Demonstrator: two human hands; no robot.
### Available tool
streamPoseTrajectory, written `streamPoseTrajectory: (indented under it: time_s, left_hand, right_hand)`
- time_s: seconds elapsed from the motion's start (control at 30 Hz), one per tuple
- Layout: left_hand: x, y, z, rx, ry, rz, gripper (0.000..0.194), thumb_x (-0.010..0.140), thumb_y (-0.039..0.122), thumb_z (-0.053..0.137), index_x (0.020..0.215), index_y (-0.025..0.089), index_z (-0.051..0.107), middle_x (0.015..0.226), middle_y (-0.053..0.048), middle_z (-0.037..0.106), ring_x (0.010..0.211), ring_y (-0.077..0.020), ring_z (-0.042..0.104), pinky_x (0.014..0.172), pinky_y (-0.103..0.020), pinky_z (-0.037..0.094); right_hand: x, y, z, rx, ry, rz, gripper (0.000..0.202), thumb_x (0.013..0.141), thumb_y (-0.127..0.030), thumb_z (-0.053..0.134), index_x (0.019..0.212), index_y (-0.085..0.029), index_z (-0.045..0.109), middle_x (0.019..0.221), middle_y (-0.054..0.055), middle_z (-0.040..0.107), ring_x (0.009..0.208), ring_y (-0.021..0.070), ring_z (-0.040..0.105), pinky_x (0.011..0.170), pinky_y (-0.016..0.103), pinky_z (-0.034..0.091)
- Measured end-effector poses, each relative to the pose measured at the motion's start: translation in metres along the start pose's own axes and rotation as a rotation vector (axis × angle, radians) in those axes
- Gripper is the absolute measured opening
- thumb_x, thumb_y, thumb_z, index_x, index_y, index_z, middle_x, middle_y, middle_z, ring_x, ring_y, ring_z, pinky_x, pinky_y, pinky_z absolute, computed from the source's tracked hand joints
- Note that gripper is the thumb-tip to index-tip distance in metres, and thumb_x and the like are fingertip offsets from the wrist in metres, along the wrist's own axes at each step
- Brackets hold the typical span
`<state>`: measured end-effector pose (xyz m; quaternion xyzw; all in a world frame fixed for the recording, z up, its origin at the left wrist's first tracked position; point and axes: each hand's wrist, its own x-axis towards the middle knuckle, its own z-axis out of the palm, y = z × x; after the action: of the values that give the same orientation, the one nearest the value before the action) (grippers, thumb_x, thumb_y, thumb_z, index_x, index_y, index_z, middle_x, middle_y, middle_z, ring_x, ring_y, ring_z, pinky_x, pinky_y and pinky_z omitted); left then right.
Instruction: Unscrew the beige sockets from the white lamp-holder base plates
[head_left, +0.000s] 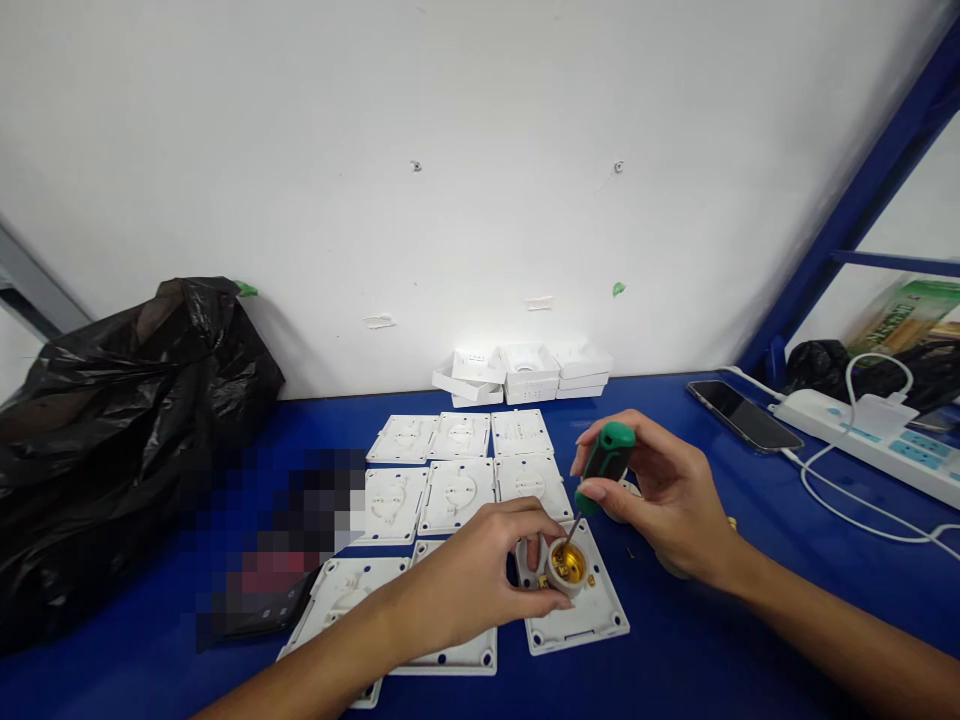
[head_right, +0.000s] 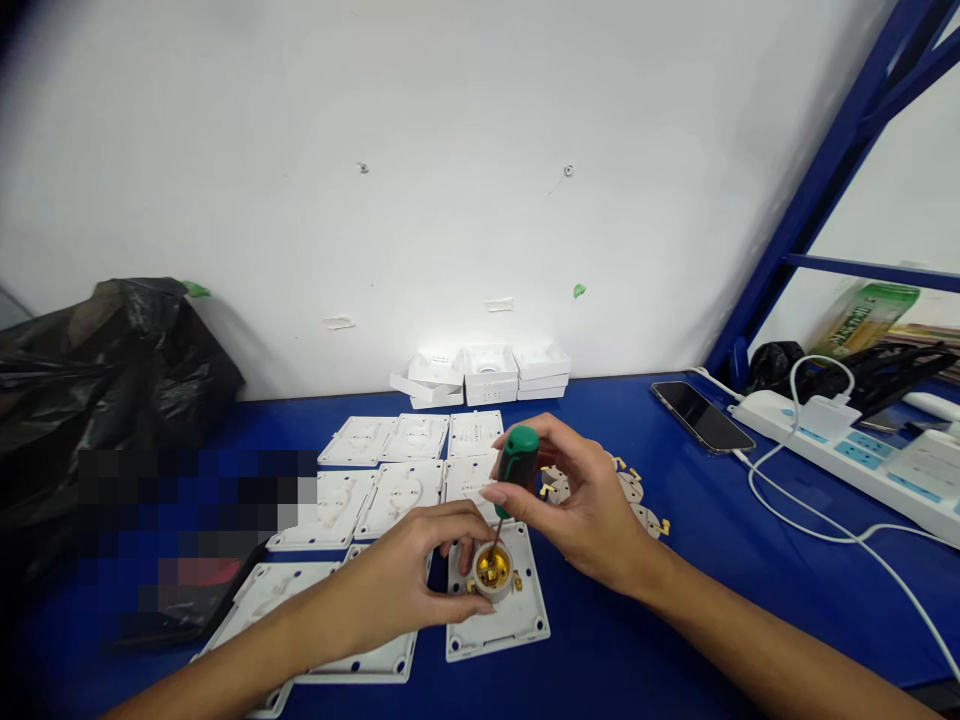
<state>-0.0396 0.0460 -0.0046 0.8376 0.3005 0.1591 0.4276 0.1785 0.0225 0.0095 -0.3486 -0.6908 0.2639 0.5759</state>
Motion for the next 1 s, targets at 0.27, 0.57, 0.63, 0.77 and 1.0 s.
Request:
streamPoseTrajectory:
  time_s: [0.27, 0.57, 0.63, 0.77, 1.0]
  left_hand:
    - [-0.0012, -0.0016, 0.0003, 0.006, 0.015, 0.011, 0.032, 0.080, 0.032, 0.088, 0.106, 0.022, 0.072, 0.099, 0.000, 0.065, 0.083, -0.0170, 0.059, 0.075, -0.027, 0.046]
    - [-0.0010, 0.0017, -0.0008, -0.004, 0.000, 0.000, 0.030, 0.080, 0.031, 0.087, 0.104, 0.022, 0.072, 0.096, 0.000, 0.063, 0.081, -0.0168, 0.059, 0.074, -0.027, 0.046]
    - [-0.0011, 0.0017, -0.0008, -0.004, -0.002, -0.001, 0.030, 0.080, 0.031, 0.087, 0.104, 0.022, 0.071, 0.096, 0.000, 0.063, 0.081, -0.0166, 0.059, 0.074, -0.027, 0.046]
    - [-0.0011, 0.0014, -0.0004, -0.003, 0.001, 0.000, 0.031, 0.080, 0.029, 0.088, 0.105, 0.022, 0.071, 0.096, 0.000, 0.063, 0.081, -0.0154, 0.058, 0.074, -0.025, 0.045]
    - [-0.0020, 0.0005, 0.0001, 0.000, -0.003, -0.004, 0.030, 0.081, 0.031, 0.087, 0.104, 0.022, 0.069, 0.096, 0.001, 0.062, 0.081, -0.0153, 0.057, 0.073, -0.025, 0.043]
  right_hand:
    - [-0.0091, 0.0044, -0.0056, -0.120, -0.095, -0.119, 0.050, 0.097, -0.026, 0.067, 0.144, -0.034, 0.053, 0.108, 0.005, 0.071, 0.088, 0.0205, 0.070, 0.073, 0.037, 0.060]
    - [-0.0104, 0.0087, -0.0028, -0.151, -0.068, -0.171, 0.052, 0.098, -0.021, 0.065, 0.145, -0.038, 0.051, 0.116, 0.003, 0.068, 0.090, 0.0184, 0.066, 0.074, 0.034, 0.058]
    - [-0.0107, 0.0083, -0.0037, -0.155, -0.084, -0.152, 0.052, 0.099, -0.019, 0.062, 0.147, -0.037, 0.050, 0.113, 0.004, 0.067, 0.093, 0.0192, 0.066, 0.075, 0.035, 0.058]
    - [-0.0110, 0.0069, -0.0053, -0.104, -0.024, -0.221, 0.055, 0.092, -0.017, 0.072, 0.140, -0.039, 0.054, 0.103, 0.001, 0.063, 0.082, 0.0164, 0.062, 0.063, 0.029, 0.054]
    - [-0.0104, 0.0076, -0.0027, -0.135, -0.007, -0.183, 0.057, 0.094, -0.016, 0.069, 0.144, -0.038, 0.052, 0.113, 0.003, 0.064, 0.084, 0.0165, 0.062, 0.066, 0.030, 0.055]
